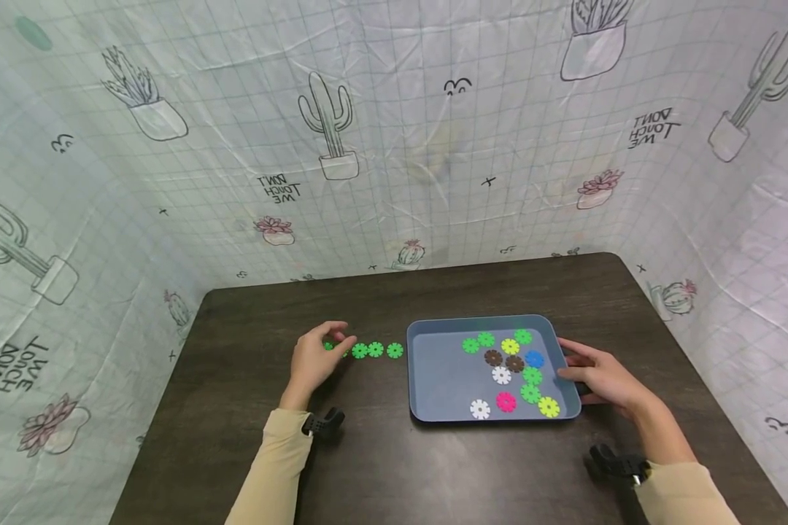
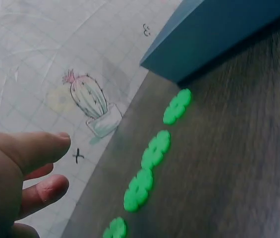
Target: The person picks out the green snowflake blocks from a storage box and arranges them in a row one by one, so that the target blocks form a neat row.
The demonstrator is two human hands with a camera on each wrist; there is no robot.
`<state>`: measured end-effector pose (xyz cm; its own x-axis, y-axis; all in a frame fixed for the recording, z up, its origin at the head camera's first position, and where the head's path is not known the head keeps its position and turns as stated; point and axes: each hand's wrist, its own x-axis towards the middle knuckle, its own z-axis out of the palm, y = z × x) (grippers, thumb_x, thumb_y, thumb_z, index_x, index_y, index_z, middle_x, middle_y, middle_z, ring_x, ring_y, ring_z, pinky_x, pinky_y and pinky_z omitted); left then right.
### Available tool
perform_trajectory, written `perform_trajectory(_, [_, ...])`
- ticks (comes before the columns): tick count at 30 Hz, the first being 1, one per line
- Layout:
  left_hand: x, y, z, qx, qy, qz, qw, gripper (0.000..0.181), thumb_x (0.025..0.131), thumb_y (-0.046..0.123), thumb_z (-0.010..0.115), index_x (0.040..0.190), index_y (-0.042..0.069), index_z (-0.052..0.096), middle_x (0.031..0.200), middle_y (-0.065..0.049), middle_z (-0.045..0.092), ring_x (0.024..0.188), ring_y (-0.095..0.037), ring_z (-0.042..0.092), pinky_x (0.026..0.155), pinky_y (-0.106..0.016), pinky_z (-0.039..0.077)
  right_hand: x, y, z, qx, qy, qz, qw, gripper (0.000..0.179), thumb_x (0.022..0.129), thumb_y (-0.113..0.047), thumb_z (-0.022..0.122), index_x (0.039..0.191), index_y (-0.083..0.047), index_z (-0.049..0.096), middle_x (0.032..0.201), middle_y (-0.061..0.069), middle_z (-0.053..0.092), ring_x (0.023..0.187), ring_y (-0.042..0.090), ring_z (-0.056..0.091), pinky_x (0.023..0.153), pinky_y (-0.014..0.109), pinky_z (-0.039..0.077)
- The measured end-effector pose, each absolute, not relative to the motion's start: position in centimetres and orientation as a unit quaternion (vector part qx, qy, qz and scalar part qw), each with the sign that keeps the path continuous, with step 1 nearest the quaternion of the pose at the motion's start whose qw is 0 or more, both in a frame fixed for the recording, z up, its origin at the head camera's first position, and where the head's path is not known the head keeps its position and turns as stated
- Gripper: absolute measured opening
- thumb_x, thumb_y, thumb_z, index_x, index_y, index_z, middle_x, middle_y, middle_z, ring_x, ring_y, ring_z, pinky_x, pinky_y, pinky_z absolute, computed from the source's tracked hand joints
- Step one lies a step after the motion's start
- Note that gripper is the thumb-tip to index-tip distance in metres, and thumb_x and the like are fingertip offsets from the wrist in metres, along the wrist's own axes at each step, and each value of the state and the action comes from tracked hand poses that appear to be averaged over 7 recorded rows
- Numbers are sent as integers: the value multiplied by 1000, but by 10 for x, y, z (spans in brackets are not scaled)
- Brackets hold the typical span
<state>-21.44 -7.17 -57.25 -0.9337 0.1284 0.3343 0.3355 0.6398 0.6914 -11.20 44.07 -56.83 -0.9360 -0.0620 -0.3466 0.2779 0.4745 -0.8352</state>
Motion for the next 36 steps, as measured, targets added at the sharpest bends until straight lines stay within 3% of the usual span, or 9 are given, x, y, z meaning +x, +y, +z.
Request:
perform_trajectory(10, [-217,-35,-560,-189,-897,-383,113,42,95,40,78,129,16,75,95,7,72,49,-7,35,48,-28,31,-110,445,-567,73,845,-502,168,87,102,-30,67,164,1,14,153,44,29,120,44,59,84,57,57])
perform_trajectory(17, [-219,-4,-548,-223,-906,-344,102,40,95,42,76,130,22,74,95,8,72,59,-5,49,52,-26,38,-110,445,-568,70,839,-512,166,87,102,-29,67,164,1,14,153,45,27,118,42,61,84,57,58])
perform_trajectory(25, [-220,29,-537,-252,-911,-314,92,40,95,44,76,129,24,75,94,15,69,58,-7,47,51,-25,38,-112,444,-568,66,839,-514,165,84,104,-27,66,164,1,14,154,44,27,121,44,59,84,56,58])
perform_trajectory(36, [-219,75,-542,-286,-909,-297,52,37,95,45,76,127,25,76,88,19,66,65,0,53,56,-24,43,-113,442,-569,67,841,-510,168,83,104,-27,64,164,0,13,154,44,26,125,49,55,84,57,57])
